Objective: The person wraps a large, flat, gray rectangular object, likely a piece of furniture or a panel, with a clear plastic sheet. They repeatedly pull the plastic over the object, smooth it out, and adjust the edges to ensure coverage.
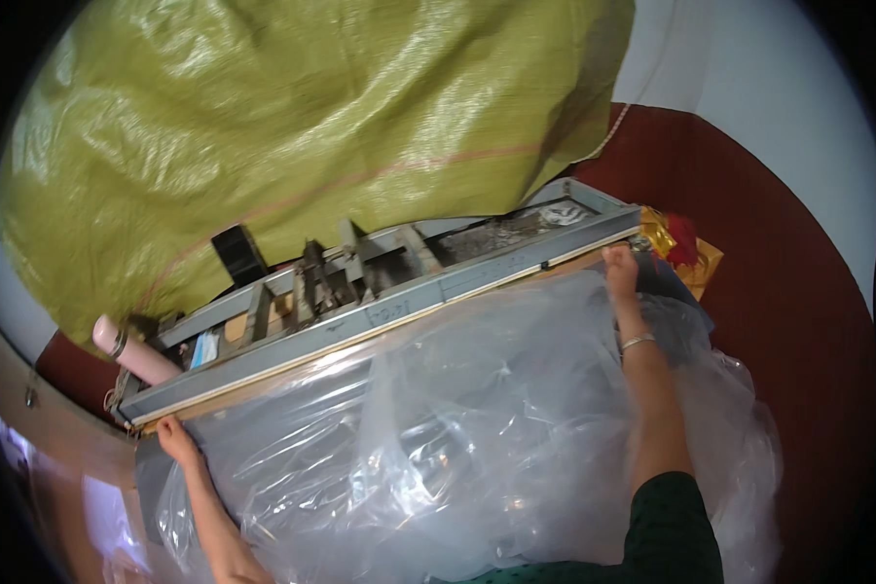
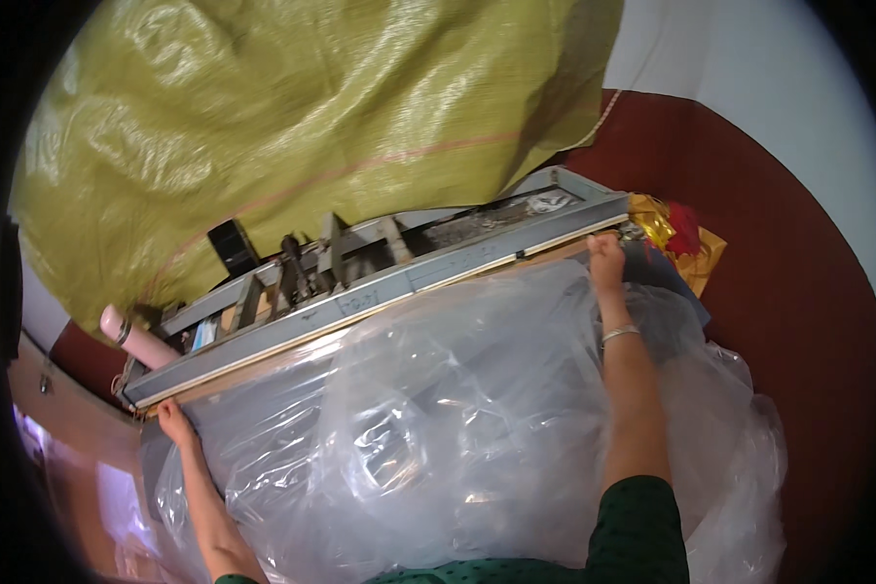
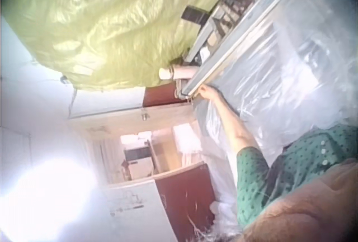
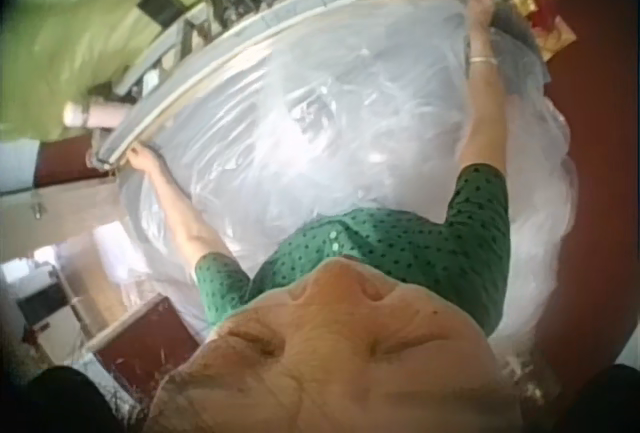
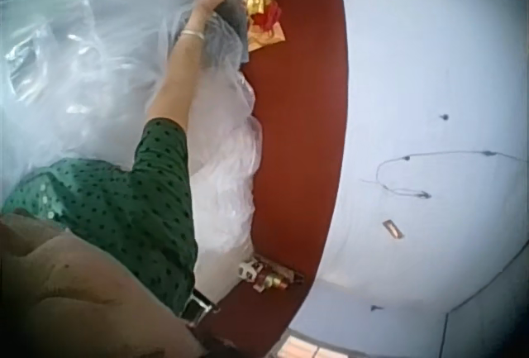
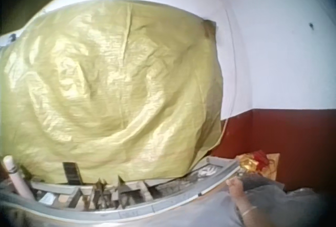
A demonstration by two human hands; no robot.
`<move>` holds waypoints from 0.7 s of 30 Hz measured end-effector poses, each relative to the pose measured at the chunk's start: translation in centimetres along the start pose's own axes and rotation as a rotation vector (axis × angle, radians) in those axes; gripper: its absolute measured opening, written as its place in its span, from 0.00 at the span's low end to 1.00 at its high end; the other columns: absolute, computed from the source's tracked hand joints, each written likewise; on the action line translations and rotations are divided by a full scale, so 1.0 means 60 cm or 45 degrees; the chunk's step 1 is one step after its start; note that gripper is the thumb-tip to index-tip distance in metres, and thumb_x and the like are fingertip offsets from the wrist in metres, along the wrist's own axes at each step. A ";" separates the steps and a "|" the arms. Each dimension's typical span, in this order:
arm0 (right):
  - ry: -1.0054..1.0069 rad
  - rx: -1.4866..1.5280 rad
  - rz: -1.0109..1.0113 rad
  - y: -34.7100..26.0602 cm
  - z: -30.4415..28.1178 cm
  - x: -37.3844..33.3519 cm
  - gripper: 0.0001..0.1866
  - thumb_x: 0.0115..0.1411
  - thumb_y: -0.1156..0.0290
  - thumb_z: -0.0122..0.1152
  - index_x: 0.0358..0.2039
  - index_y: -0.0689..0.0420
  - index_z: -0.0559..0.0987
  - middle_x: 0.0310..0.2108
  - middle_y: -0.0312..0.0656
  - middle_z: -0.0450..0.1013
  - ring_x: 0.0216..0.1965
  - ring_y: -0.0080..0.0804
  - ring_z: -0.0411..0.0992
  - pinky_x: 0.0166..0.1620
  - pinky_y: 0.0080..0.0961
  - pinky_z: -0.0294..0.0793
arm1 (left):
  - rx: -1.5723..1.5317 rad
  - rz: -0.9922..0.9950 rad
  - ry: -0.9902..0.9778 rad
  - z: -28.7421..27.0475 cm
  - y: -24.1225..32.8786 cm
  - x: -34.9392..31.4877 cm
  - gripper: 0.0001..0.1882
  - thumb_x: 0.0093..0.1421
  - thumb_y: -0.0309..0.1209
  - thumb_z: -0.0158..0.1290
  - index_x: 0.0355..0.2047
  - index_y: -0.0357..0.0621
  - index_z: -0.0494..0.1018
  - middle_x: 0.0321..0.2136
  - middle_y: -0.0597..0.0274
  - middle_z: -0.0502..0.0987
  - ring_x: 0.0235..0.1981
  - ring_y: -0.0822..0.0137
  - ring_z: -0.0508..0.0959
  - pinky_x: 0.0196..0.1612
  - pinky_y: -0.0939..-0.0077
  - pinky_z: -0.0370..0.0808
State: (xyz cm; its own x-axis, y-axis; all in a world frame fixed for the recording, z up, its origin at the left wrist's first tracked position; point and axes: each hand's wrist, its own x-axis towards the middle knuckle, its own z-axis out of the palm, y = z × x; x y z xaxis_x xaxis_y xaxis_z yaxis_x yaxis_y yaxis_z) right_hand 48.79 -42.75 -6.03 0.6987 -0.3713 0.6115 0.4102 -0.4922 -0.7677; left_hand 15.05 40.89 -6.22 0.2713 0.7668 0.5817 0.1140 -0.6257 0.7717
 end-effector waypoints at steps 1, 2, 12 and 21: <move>0.034 0.045 -0.036 -0.003 0.006 -0.001 0.11 0.55 0.66 0.58 0.23 0.58 0.68 0.17 0.32 0.64 0.19 0.19 0.62 0.25 0.19 0.63 | -0.004 -0.028 -0.012 0.003 0.000 0.002 0.12 0.59 0.32 0.47 0.21 0.39 0.63 0.18 0.69 0.62 0.22 0.75 0.61 0.27 0.80 0.63; 0.059 0.100 -0.068 -0.010 0.015 -0.006 0.12 0.54 0.65 0.59 0.23 0.57 0.68 0.16 0.31 0.63 0.18 0.17 0.60 0.24 0.17 0.61 | 0.004 -0.055 -0.017 -0.006 -0.001 0.005 0.12 0.58 0.32 0.48 0.21 0.40 0.63 0.18 0.70 0.62 0.22 0.75 0.60 0.27 0.81 0.63; 0.200 -0.090 0.038 0.005 0.011 0.008 0.06 0.54 0.71 0.49 0.31 0.59 0.67 0.21 0.44 0.67 0.24 0.38 0.68 0.31 0.30 0.69 | 0.010 -0.229 0.183 -0.028 0.023 0.003 0.04 0.55 0.28 0.44 0.30 0.41 0.64 0.24 0.67 0.64 0.24 0.74 0.62 0.29 0.80 0.64; 0.004 0.042 0.087 0.120 -0.043 0.073 0.07 0.53 0.75 0.52 0.35 0.58 0.69 0.25 0.41 0.70 0.27 0.30 0.69 0.34 0.26 0.70 | -0.266 -0.333 0.039 -0.023 0.026 -0.001 0.03 0.53 0.26 0.44 0.29 0.43 0.64 0.20 0.67 0.66 0.18 0.76 0.65 0.20 0.81 0.66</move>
State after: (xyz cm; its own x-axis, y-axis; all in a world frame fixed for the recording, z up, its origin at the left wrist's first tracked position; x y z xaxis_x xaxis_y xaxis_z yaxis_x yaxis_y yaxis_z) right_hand 53.27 -49.96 -8.39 0.7239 -0.4056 0.5580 0.3806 -0.4398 -0.8134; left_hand 13.89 40.05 -4.71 0.2294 0.9034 0.3623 -0.0235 -0.3670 0.9299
